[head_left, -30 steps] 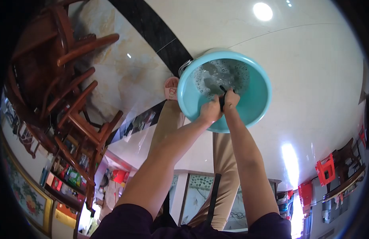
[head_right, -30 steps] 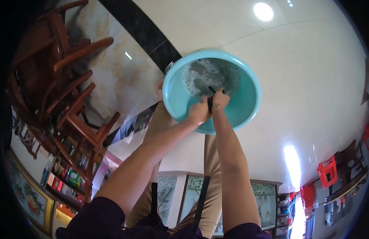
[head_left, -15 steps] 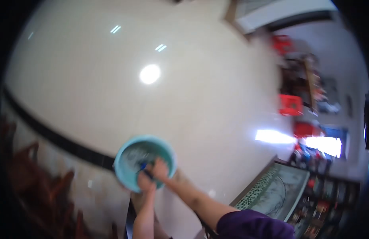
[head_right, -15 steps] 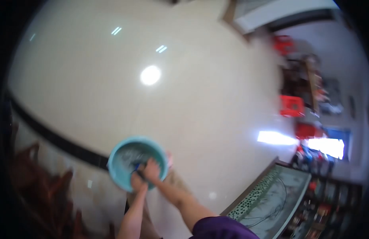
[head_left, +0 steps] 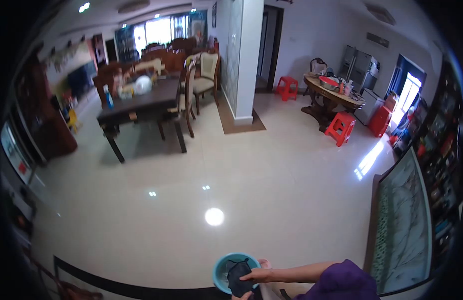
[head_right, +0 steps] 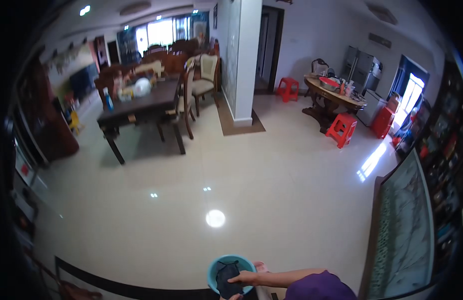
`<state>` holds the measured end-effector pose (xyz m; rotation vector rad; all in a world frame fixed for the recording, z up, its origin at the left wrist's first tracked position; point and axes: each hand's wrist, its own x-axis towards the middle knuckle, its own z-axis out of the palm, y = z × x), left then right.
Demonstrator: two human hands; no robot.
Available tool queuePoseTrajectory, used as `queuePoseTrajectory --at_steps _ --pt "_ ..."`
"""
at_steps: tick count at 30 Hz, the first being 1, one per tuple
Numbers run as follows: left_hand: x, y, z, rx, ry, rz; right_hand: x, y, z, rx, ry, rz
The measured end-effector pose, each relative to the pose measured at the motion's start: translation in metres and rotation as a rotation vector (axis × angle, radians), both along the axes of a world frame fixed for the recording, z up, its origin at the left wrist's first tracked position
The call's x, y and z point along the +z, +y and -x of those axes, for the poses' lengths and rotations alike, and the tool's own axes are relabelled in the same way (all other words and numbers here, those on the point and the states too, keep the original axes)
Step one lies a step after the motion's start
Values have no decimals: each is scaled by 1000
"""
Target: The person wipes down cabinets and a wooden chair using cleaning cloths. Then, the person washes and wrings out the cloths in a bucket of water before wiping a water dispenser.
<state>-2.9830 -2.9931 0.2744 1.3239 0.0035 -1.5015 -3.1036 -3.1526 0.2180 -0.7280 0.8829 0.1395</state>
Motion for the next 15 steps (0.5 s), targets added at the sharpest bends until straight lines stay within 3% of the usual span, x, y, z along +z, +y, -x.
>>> queuePoseTrajectory --at_steps 2,5,6,7,10,11,13,15 --pt "40 19 -20 18 222 92 95 -5 -2 180 5 16" --pt "58 57 -48 17 521 261 180 -1 1 -227 -110 194" --pt "57 66 -55 4 583 301 175 10 2 -272 -73 96" --pt "160 45 -41 112 383 89 161 10 1 -311 -35 3" --pt "131 29 -43 67 391 102 182 14 -47 -390 -253 -266" --pt "122 29 -50 -121 312 56 195 21 -67 -419 -361 -371" --pt "141 22 -54 22 499 179 225 10 -93 -125 -527 -189" --pt "141 20 -85 -111 474 127 222 -5 -118 137 -374 192"
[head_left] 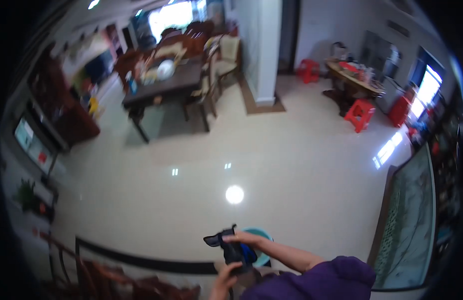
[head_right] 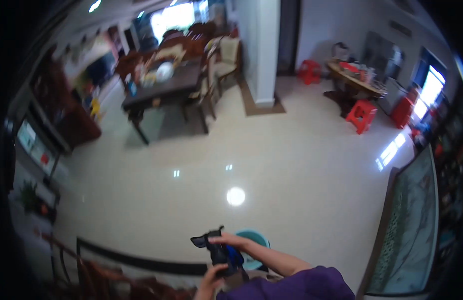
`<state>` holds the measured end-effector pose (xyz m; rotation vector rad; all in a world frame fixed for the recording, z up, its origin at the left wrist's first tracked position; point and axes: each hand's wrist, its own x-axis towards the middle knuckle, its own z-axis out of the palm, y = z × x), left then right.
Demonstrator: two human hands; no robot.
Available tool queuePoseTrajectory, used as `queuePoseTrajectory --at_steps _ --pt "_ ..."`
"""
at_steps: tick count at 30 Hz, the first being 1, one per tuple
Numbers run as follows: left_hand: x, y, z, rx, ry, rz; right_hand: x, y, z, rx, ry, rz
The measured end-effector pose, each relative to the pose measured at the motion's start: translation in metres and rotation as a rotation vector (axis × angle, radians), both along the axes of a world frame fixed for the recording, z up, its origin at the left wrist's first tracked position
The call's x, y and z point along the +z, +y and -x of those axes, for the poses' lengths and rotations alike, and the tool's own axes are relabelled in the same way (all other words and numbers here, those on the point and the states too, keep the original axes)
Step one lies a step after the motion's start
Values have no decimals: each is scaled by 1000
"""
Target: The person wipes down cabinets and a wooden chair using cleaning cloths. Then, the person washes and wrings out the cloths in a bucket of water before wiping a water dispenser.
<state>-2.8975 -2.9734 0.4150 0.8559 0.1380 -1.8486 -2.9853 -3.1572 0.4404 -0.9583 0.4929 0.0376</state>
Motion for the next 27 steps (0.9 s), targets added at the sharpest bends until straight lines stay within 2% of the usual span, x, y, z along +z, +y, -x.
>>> queuePoseTrajectory --at_steps 1,2,3,4,5,6,7,8,10,12,13,14,16,17,18,20,22,23,25,27 --pt "-6 5 -15 64 -111 26 0 2 -18 -52 -25 55" --pt "12 -3 -29 169 -280 142 5 0 -36 -92 -51 108" --pt "-21 -2 -55 168 -325 92 -1 -6 -56 -123 -7 12" --pt "-1 -15 -69 334 -293 59 -21 -10 -84 -260 -7 33" --pt "-12 -23 -88 447 -345 17 -42 -28 -111 -243 7 269" --pt "-16 -32 -110 579 -410 -9 -55 -40 -139 -298 26 343" --pt "-9 -41 -142 666 -333 61 -14 -58 -164 -173 -18 436" --pt "-13 -46 -179 748 -337 66 -6 -74 -195 -114 44 277" --pt "17 -76 -254 830 -427 71 3 -103 -260 4 34 393" --pt "15 -101 -329 808 -564 36 -2 -132 -331 -18 -29 552" --pt "12 -113 -363 794 -619 18 -2 -144 -369 -8 -7 553" --pt "-3 -114 -401 662 -664 54 2 -166 -397 31 78 758" --pt "40 -120 -429 432 -726 62 25 -174 -431 -134 -162 832" --pt "50 -127 -450 449 -688 73 33 -186 -459 -35 -22 923" --pt "63 -135 -466 471 -645 78 36 -198 -491 46 9 858" --pt "70 -140 -494 542 -514 70 46 -192 -555 -41 -9 138" --pt "70 -138 -523 622 -336 56 47 -188 -614 25 -55 -64" --pt "69 -137 -539 747 -253 26 46 -187 -643 31 11 -219" --pt "65 -127 -579 874 -260 82 51 -182 -707 -10 54 -558" --pt "58 -114 -626 965 -349 139 39 -189 -758 12 -20 -623"
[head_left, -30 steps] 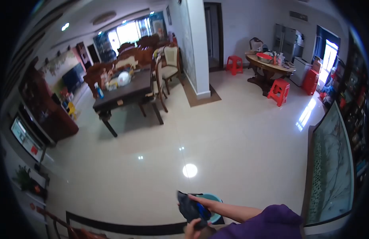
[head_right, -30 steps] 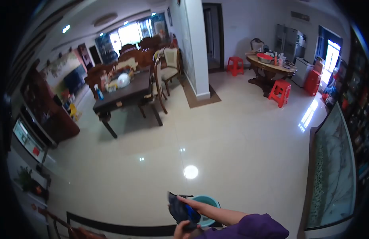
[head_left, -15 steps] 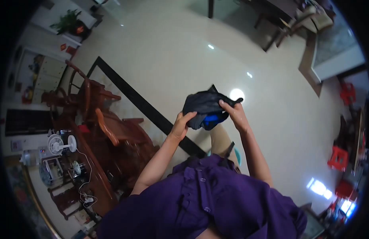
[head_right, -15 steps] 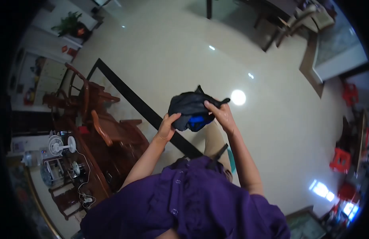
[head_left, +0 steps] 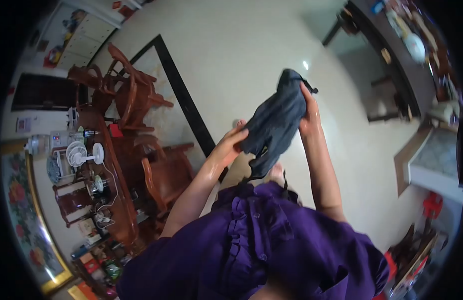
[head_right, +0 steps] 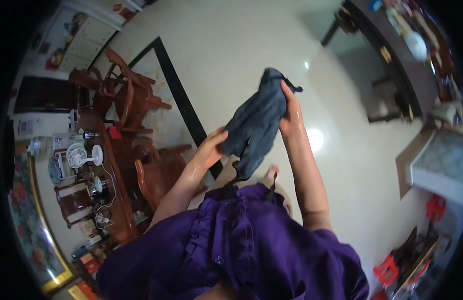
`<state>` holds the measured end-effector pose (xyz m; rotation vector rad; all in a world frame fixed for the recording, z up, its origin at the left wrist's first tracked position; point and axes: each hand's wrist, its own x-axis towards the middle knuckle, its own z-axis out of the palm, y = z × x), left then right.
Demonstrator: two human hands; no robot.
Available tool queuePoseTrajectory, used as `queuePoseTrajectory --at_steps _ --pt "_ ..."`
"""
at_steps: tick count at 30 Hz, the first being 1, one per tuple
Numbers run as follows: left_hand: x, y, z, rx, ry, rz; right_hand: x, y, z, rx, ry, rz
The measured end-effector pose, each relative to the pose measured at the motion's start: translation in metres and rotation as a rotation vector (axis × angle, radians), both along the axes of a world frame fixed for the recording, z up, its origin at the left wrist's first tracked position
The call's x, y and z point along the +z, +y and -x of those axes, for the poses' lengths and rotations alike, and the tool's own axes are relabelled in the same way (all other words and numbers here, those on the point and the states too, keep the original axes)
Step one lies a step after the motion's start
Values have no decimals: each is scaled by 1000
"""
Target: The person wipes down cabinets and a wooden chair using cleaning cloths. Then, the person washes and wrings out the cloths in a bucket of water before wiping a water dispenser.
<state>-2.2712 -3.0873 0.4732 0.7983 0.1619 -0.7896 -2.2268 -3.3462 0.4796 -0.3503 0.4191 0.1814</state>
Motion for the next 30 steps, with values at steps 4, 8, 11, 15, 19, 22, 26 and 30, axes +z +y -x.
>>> queuePoseTrajectory --at_steps 4,8,11,15,19,22,26,30 --pt "4 23 -99 125 -262 -362 56 37 -81 70 -13 115" --pt "-23 30 -250 599 -450 -385 113 110 -163 247 -307 841" --pt "-13 27 -320 522 -169 158 147 188 -216 707 -1201 1381" --pt "-8 51 -387 388 -58 238 178 202 -338 1050 -900 548" --pt "-25 66 -445 386 17 202 117 221 -474 1105 -665 -889" --pt "-34 76 -514 411 38 158 80 236 -555 1066 -424 -941" --pt "-22 88 -617 471 40 83 71 219 -671 1355 -545 172" --pt "5 119 -695 534 23 27 90 204 -802 1494 -1083 1143"
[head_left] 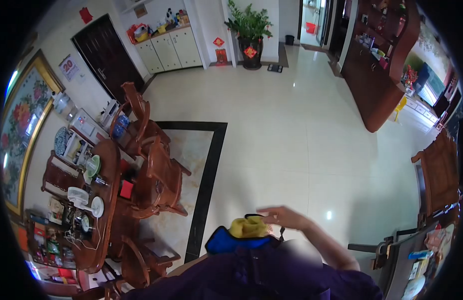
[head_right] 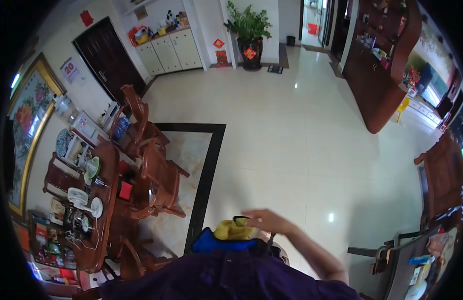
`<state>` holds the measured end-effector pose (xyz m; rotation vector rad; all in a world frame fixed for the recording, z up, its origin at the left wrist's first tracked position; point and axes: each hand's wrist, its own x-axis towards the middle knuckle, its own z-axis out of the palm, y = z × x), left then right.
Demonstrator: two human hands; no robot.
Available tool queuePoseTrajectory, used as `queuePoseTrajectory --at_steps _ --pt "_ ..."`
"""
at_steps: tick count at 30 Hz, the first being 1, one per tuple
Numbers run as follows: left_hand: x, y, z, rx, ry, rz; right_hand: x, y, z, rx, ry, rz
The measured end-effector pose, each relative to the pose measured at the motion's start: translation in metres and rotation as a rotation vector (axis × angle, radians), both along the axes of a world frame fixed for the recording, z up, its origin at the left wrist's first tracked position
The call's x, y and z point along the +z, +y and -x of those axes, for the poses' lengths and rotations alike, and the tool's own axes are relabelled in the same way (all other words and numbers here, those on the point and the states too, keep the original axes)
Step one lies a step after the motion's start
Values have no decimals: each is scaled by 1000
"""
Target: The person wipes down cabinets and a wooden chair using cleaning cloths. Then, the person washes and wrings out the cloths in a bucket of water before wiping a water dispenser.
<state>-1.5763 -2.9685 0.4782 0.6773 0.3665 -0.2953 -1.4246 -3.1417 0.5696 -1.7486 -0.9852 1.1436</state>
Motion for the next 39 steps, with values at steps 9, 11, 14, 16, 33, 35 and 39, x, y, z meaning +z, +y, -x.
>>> queuePoseTrajectory --at_steps 9,11,14,16,33,35,39 --pt "6 66 -188 126 -56 -22 183 132 -159 768 629 -1242" --pt "-2 97 -220 147 -52 -20 177 163 -201 785 651 -1271" --pt "-12 147 -278 156 -54 -21 182 217 -251 829 632 -1283" --pt "-16 178 -323 149 -51 -8 188 252 -288 818 615 -1285" --pt "-31 478 -615 208 -99 34 156 612 -608 950 836 -1214" --pt "-30 523 -653 206 -113 19 155 662 -644 988 874 -1208" --pt "-4 609 -710 141 -138 -23 167 754 -708 1051 966 -1222"
